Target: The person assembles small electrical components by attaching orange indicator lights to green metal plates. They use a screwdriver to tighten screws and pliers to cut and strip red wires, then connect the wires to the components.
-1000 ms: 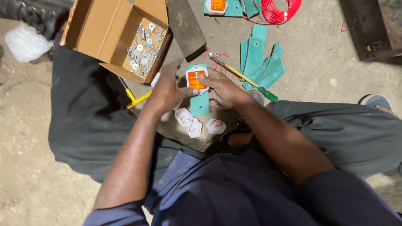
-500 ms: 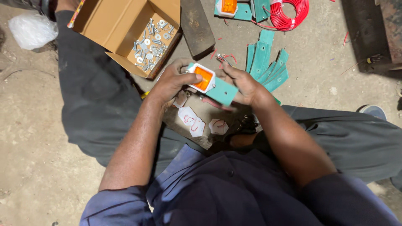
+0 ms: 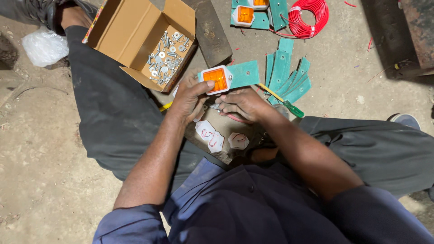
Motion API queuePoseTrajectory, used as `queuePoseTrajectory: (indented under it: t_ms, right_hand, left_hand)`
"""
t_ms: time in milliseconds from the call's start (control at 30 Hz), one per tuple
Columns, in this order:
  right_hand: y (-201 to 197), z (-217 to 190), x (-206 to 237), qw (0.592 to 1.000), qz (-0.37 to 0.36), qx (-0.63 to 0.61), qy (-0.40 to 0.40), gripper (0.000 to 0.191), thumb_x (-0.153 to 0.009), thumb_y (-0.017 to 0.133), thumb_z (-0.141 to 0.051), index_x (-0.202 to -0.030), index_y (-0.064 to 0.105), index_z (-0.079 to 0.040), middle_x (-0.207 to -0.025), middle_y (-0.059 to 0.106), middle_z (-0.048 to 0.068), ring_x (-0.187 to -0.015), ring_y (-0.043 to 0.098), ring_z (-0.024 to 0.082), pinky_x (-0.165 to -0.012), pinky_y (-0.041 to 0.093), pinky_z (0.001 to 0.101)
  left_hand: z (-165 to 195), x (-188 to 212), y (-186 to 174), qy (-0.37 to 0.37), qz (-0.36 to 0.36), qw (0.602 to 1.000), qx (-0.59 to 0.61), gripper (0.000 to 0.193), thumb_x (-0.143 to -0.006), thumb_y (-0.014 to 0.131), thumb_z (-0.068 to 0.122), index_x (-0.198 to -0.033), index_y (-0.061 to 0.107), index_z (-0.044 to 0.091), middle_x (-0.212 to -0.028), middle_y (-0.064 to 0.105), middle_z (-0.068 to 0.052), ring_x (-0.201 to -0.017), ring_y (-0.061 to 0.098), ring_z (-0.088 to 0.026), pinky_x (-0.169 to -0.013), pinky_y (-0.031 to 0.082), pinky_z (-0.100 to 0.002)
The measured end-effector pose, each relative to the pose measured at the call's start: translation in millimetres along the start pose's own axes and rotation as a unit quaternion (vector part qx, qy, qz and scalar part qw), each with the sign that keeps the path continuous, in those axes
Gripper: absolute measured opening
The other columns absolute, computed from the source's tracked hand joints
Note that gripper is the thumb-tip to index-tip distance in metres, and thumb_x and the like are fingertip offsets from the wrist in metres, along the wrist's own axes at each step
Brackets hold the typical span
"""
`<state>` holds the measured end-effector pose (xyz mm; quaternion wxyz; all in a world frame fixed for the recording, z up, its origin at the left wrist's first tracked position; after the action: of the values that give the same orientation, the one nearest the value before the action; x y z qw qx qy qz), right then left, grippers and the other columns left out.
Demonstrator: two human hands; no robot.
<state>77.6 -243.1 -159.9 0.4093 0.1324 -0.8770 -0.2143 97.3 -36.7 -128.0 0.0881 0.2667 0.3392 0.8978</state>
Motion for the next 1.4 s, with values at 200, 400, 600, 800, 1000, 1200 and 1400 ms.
queuePoseTrajectory:
  t_ms: [200,400,600,800,1000,1200,1400]
  right_hand:
    - [0,-5,-5,0.966,0.146,0.149,-0.155,0.026,-0.093,0.069,-0.008,-0.117,0.067,0.003,-0.103,0.075,0.008,-0.088,0.070,0.014,-0.080,0.058,0.0272]
    - [-2,-25,2,0.772,0.284,0.381,-0.422,0.012,-0.094,0.071,-0.002,-0.106,0.070,0.000,-0.102,0.069,0.010,-0.093,0.066,0.021,-0.084,0.053,0.0309]
    - [9,-58,-19,0.739,0.204,0.452,-0.457,0.013,-0.092,0.071,-0.002,-0.105,0.073,-0.002,-0.104,0.070,0.013,-0.101,0.070,0.028,-0.092,0.054,0.0354]
    - [13,-72,-47,0.737,0.126,0.537,-0.392,0.022,-0.092,0.071,-0.005,-0.113,0.074,-0.005,-0.109,0.072,0.014,-0.105,0.070,0.031,-0.093,0.054,0.0365]
    - [14,-77,-59,0.681,0.067,0.618,-0.387,0.026,-0.089,0.075,-0.009,-0.114,0.076,-0.006,-0.107,0.071,0.015,-0.104,0.066,0.035,-0.093,0.052,0.0417]
    - [17,-78,-62,0.672,0.083,0.634,-0.374,0.023,-0.091,0.075,-0.014,-0.113,0.077,-0.008,-0.102,0.071,0.013,-0.101,0.066,0.034,-0.090,0.052,0.0427]
    - [20,-77,-65,0.673,0.107,0.629,-0.373,0.017,-0.092,0.074,-0.018,-0.107,0.078,-0.010,-0.102,0.073,0.011,-0.101,0.067,0.032,-0.089,0.053,0.0420]
  left_hand:
    - [-10,-12,-2,0.005,0.025,0.999,0.026,0.062,-0.086,0.076,0.008,-0.138,0.046,-0.006,-0.125,0.067,-0.018,-0.114,0.070,-0.026,-0.099,0.061,-0.043]
    - [-7,-38,-21,0.010,0.058,0.998,-0.002,0.055,-0.088,0.075,0.013,-0.133,0.049,-0.006,-0.123,0.068,-0.018,-0.109,0.072,-0.026,-0.095,0.062,-0.045]
    - [-14,-55,-32,0.027,0.117,0.993,-0.013,0.049,-0.087,0.075,0.012,-0.129,0.058,-0.008,-0.115,0.072,-0.018,-0.098,0.074,-0.024,-0.087,0.064,-0.041]
    - [-33,-59,-40,0.000,0.181,0.983,-0.008,0.045,-0.083,0.076,0.007,-0.122,0.057,-0.003,-0.109,0.072,-0.016,-0.096,0.074,-0.025,-0.083,0.064,-0.041]
    - [-41,-69,-46,0.036,0.145,0.989,0.023,0.046,-0.082,0.077,0.007,-0.122,0.057,-0.005,-0.109,0.072,-0.016,-0.095,0.074,-0.026,-0.082,0.064,-0.042]
    - [-45,-72,-46,0.023,0.187,0.982,0.004,0.058,-0.081,0.079,0.009,-0.129,0.049,-0.003,-0.112,0.069,-0.016,-0.097,0.073,-0.025,-0.080,0.063,-0.041]
    - [-46,-71,-43,0.027,0.187,0.982,-0.019,0.065,-0.080,0.082,0.015,-0.132,0.046,-0.003,-0.114,0.068,-0.017,-0.098,0.072,-0.025,-0.082,0.061,-0.042]
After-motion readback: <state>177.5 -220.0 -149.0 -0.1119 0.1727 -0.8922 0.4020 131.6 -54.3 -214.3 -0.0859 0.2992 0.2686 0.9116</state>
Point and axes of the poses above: each hand's wrist, its own x-axis away from the middle knuckle, its own y-axis out of the palm, z = x × y, the point moved 1 cm from there along -x, towards the middle knuckle
